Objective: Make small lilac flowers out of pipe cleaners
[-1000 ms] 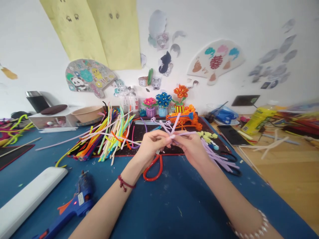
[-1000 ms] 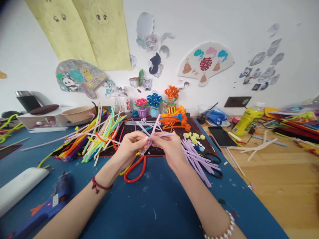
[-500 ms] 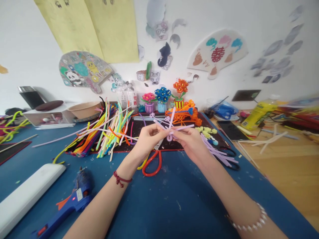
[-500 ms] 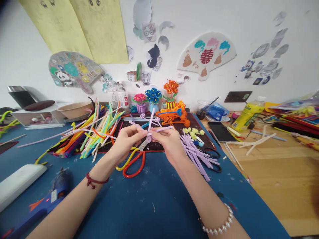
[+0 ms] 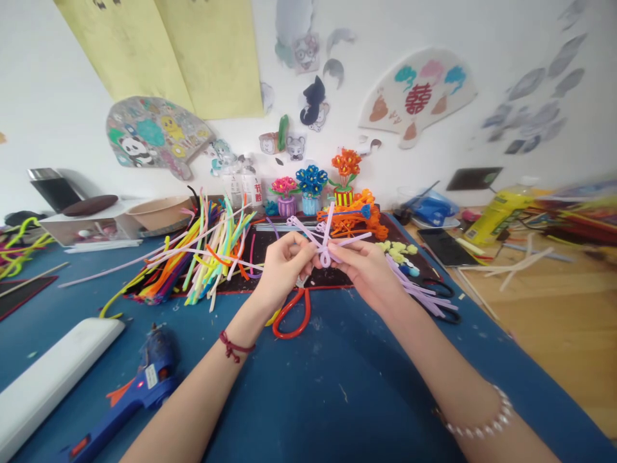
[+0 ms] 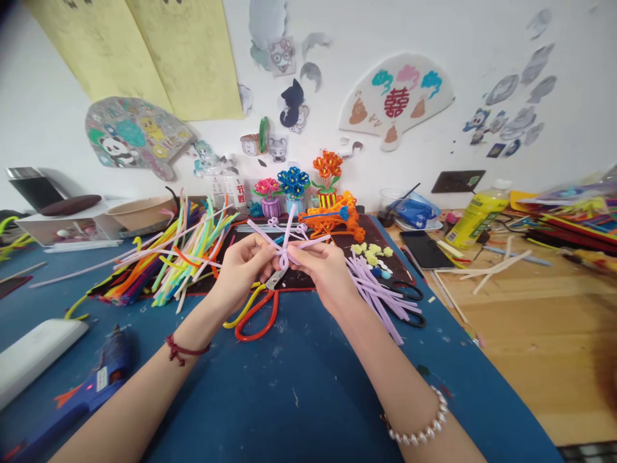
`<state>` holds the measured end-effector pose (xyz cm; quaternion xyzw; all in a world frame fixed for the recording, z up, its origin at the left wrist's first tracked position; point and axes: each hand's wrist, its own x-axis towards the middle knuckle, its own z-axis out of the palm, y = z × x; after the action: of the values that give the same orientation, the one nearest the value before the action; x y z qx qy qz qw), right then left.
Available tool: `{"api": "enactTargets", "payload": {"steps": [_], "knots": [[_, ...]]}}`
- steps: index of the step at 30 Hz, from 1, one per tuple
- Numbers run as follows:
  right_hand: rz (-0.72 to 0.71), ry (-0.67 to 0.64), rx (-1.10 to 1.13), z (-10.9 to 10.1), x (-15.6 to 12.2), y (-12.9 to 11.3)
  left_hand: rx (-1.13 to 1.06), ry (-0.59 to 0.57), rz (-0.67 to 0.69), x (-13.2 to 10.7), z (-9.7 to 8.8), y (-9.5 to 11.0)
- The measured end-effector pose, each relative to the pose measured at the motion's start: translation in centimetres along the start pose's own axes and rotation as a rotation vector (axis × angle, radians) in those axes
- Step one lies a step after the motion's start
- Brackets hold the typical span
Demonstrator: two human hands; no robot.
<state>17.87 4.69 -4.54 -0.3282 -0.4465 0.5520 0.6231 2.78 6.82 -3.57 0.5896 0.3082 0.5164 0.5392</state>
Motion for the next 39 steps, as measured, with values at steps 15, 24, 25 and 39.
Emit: {"api": "enactTargets", "payload": {"steps": [15, 24, 25, 39], "knots": [[-0.099, 0.157, -0.043, 0.1, 0.2, 0.7, 0.207, -0.017, -0.027, 0.3, -0.5, -0.4], [-0.165, 0.169, -0.128, -0.2, 0.3, 0.7, 0.025, -0.055, -0.090, -0.3, 0.3, 0.4], [-0.168, 0.173, -0.128, -0.3, 0.4, 0.7, 0.035, -0.052, -0.077, -0.3, 0.4, 0.4], [-0.065, 0.158, -0.086, -0.8, 0.1, 0.1, 0.531, -0.041, 0.366, -0.7, 0.0, -0.1]]}}
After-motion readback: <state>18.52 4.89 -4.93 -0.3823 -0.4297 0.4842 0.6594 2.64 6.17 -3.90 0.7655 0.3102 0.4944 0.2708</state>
